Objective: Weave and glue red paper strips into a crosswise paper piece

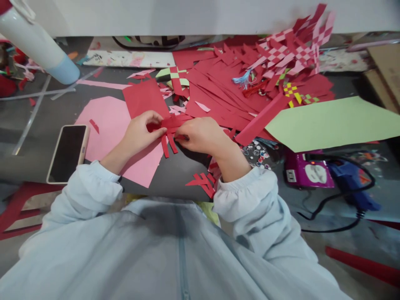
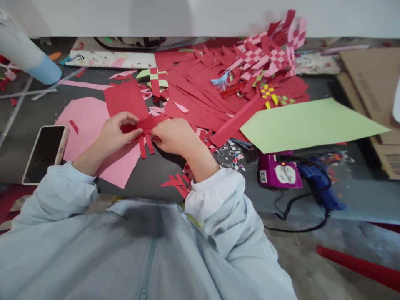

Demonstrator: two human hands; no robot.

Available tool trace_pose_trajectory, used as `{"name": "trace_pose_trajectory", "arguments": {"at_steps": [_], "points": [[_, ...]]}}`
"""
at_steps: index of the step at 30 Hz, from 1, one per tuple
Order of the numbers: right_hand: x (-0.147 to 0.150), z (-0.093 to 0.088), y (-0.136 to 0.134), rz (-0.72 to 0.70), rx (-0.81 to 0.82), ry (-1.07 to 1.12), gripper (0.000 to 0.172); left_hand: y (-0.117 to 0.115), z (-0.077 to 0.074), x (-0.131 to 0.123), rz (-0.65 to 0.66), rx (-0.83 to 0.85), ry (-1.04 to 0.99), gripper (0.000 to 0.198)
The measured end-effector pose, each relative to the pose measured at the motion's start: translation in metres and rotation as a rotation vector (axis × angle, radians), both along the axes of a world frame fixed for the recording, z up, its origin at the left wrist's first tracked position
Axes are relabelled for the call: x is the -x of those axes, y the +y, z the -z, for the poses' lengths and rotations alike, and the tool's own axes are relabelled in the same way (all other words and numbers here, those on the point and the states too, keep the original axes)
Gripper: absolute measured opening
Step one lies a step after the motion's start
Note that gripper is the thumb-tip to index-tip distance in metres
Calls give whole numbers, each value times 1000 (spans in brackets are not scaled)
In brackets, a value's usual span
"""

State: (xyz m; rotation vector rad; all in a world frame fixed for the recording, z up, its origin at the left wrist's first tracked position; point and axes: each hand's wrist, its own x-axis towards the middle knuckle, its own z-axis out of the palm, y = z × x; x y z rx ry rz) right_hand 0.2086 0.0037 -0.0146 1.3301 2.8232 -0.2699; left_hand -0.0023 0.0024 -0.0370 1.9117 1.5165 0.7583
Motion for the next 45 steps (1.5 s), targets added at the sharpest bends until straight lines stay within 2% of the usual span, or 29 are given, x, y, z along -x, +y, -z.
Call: {"name": "trace_pose_trajectory", "arguments": {"at_steps": [5,10,13,20,25,29,33,38,45], "points": [[-2,4,1,29,0,81,28,1,1,-4,-91,91,-204,20],[-3,6,4,249,-59,216,36,0,-3,-3,-159,55,-389,21],[-2,7,5,343,-57,328,34,-2,-5,-2,-189,18,-463,21],[2,20,12,392,145,786,32,-3,-4,0,-233,-102,-502,22],[6,25,13,360,269,1032,31,-8,-6,-2,-215,2,-715,25],[6,20,11,328,291,1039,24,-10,-6,-4,-231,178,-824,29],[3,15,9,315,292,989,22,-14,-12,-4,-201,279,-779,32],[1,13,9,291,352,985,24,-19,-19,-6,-200,295,-734,29],[0,13,10,258,416,1006,20,-20,-18,-5,-213,290,-766,36]]}}
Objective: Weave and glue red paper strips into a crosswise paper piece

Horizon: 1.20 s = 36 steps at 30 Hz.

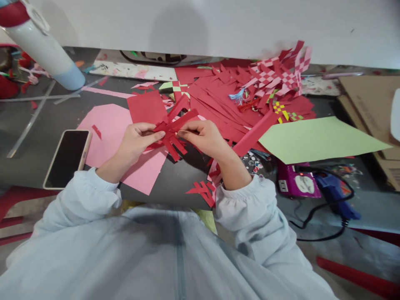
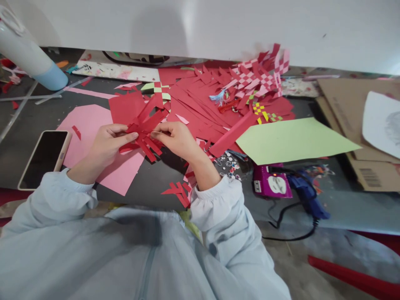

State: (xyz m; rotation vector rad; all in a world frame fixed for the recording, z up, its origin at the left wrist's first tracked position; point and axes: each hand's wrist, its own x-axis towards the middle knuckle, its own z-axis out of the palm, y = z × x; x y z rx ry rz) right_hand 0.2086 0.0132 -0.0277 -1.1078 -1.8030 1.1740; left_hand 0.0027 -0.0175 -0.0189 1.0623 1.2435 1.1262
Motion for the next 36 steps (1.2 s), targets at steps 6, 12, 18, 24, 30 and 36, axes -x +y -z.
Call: {"name": "trace_pose_trajectory", "arguments": {"at_steps": [6,12,18,24,30,36], "points": [[0,1,-2,3,47,5,24,-1,-1,0,15,-60,47,30],[-1,0,-4,78,-45,-118,19,-2,0,2,56,-126,224,22],[-1,-8,-9,25,-75,-157,29,-3,-5,2,97,-163,360,31],[1,-7,-5,90,-29,-28,27,-3,-7,1,97,-115,295,29],[3,-11,-5,83,9,-33,19,-3,-8,0,108,-123,304,34],[4,-9,-5,62,44,15,18,-6,-9,-1,98,-95,283,40]]}}
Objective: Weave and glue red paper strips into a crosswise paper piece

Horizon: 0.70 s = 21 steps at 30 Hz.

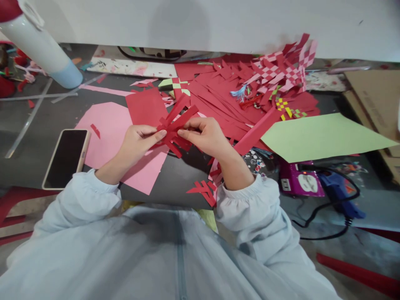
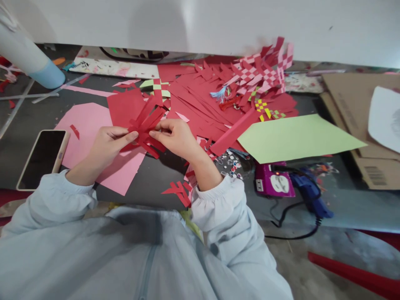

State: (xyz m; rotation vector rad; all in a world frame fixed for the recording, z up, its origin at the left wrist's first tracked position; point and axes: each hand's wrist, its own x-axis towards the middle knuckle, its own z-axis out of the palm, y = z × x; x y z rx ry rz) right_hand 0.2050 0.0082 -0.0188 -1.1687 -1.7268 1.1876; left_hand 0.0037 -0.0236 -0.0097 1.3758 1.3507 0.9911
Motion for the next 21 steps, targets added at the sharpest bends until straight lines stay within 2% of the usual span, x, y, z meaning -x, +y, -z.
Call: {"name": "trace_pose_trajectory", "arguments": {"at_steps": [14,21], "points": [[-3,-2,1,-42,-6,-81,20,0,3,1,-38,-84,-58,35],[-3,2,1,-52,-11,-74,23,-3,4,0,-41,-60,-93,33]]}}
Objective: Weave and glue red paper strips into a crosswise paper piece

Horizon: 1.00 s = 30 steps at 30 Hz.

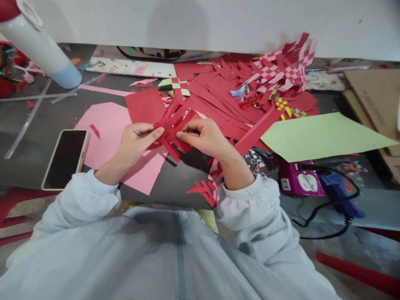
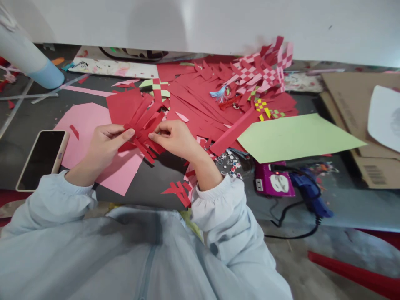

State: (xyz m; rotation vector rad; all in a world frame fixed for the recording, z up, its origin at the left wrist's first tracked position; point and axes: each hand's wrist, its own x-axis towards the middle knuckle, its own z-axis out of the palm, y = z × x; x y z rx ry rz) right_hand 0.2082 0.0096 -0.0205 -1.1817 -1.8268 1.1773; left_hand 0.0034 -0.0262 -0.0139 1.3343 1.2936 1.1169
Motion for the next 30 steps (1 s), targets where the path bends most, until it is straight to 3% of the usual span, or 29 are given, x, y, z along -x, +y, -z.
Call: {"name": "trace_pose_trajectory", "arguments": {"at_steps": [8,13,25,30], "points": [[1,8,0,-50,62,17,41,5,5,5,-29,-70,68,36],[0,6,2,-156,179,51,36,7,9,5,-53,-62,-23,32],[6,2,-3,-94,250,114,37,4,4,2,-37,107,-82,33],[4,2,-2,-61,238,114,35,5,2,3,7,189,-254,30]]}}
